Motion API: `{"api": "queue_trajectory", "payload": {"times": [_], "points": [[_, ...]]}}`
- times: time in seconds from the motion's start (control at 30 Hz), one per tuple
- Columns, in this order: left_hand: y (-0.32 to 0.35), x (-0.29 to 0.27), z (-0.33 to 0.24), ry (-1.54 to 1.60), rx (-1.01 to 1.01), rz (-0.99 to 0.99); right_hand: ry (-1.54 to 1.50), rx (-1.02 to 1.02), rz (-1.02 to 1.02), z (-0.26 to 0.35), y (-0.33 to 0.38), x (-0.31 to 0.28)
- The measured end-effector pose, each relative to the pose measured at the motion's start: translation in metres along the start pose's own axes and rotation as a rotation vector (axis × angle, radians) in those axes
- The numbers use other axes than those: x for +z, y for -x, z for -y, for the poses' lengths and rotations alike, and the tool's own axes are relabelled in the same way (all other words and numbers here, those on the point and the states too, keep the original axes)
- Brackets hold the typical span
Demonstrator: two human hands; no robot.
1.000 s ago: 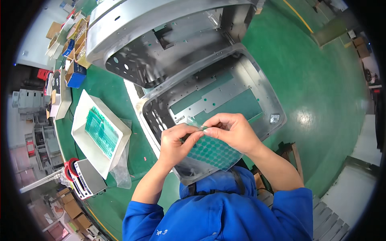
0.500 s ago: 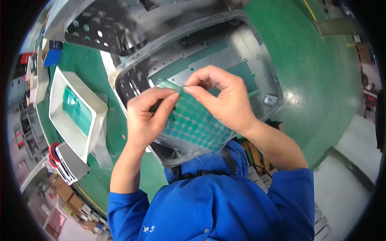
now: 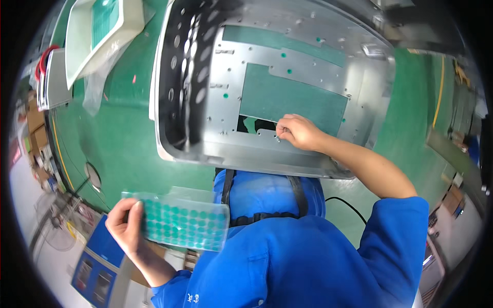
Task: Applying small green adhesive pads to the inside of a metal chassis.
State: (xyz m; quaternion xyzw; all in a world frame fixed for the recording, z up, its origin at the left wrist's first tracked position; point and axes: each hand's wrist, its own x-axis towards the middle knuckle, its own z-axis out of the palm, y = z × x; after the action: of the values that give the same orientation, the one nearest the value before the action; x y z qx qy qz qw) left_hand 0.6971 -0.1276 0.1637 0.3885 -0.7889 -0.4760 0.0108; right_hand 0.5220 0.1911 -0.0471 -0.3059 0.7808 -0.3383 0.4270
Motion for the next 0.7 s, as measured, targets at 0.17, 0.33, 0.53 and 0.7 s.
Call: {"api": "queue_trajectory", "payload": {"times": [0.17,0.33,0.53,0.7], "points": [[0.039,0.038,0.050,0.221,-0.123,-0.094,0.114,-0.006,-0.007,0.003,0.003,0.005],[0.057,0.053,0.072,0.314,-0.186,-0.160,0.182,-0.046,-0.118,0.001,0.004,0.016],[0.072,0.059,0.087,0.332,-0.204,-0.182,0.219,-0.074,-0.177,0.002,0.005,0.021],[0.075,0.060,0.091,0.328,-0.206,-0.192,0.250,-0.094,-0.228,0.001,0.007,0.025]]}}
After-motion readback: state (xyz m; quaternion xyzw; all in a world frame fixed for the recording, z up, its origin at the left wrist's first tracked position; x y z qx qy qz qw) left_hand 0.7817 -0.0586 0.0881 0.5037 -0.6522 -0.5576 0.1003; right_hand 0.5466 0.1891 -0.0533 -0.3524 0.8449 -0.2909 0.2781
